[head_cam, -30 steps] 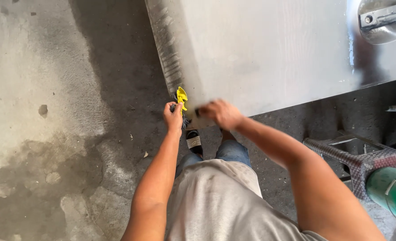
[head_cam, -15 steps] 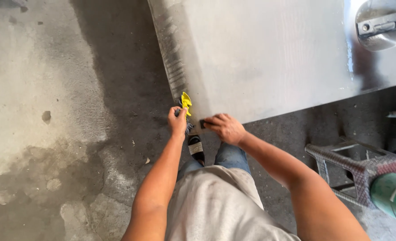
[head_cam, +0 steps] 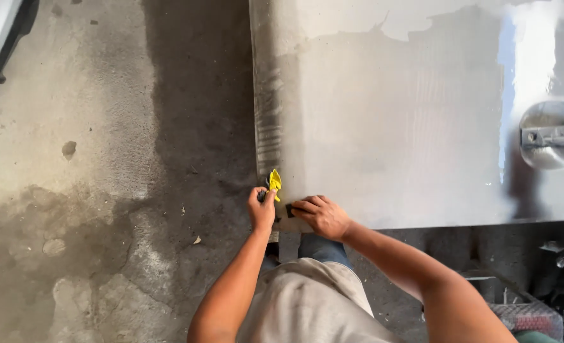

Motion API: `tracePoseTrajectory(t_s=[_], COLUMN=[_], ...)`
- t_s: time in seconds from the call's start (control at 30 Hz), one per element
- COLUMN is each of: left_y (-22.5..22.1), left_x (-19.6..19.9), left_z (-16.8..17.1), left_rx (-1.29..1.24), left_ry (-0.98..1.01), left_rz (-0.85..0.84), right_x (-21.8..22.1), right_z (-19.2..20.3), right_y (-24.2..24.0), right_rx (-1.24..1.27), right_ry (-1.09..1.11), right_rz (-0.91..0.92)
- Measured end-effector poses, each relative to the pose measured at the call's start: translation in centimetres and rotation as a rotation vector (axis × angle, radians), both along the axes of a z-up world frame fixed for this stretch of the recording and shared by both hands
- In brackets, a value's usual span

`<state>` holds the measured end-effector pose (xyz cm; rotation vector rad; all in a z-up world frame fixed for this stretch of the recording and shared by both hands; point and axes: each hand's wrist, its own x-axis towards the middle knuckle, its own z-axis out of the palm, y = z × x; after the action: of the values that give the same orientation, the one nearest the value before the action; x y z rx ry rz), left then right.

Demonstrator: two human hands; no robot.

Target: The person scrubs a white car door panel with a black sponge and a yellow cloth, repeatedly dipping the sponge into a green bucket of water to rinse it. They wipe the surface thoroughly, focusing on the edges and the area around the door handle.

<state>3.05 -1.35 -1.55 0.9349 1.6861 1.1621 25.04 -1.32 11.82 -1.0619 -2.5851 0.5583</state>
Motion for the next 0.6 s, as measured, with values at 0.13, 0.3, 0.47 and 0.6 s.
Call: tracePoseTrajectory(t_s=[0.13,0.3,0.47,0.6], left_y=[2.7,6.9,9.9,9.7], left_x=[2.2,5.5,7.5,7.4], left_z=[3.7,10.3,12.0,11.0], left_rx=[-0.027,0.205,0.366,0.360], left_ry=[-0.037,0.467,0.769,0.841], left_rz=[0.018,-0.273,-0.470,-0.577], right_x=[1.5,-1.2,0.1,2.2], right_z=[-2.8,-1.6,-3.2,-0.3], right_y=[12.5,27.7,22.3,19.4], right_rx=[0.104,0.130,0.095,0.035], right_ry=[0.119,0.077,0.097,0.103], right_rz=[0.064,-0.293,-0.271,-0.080])
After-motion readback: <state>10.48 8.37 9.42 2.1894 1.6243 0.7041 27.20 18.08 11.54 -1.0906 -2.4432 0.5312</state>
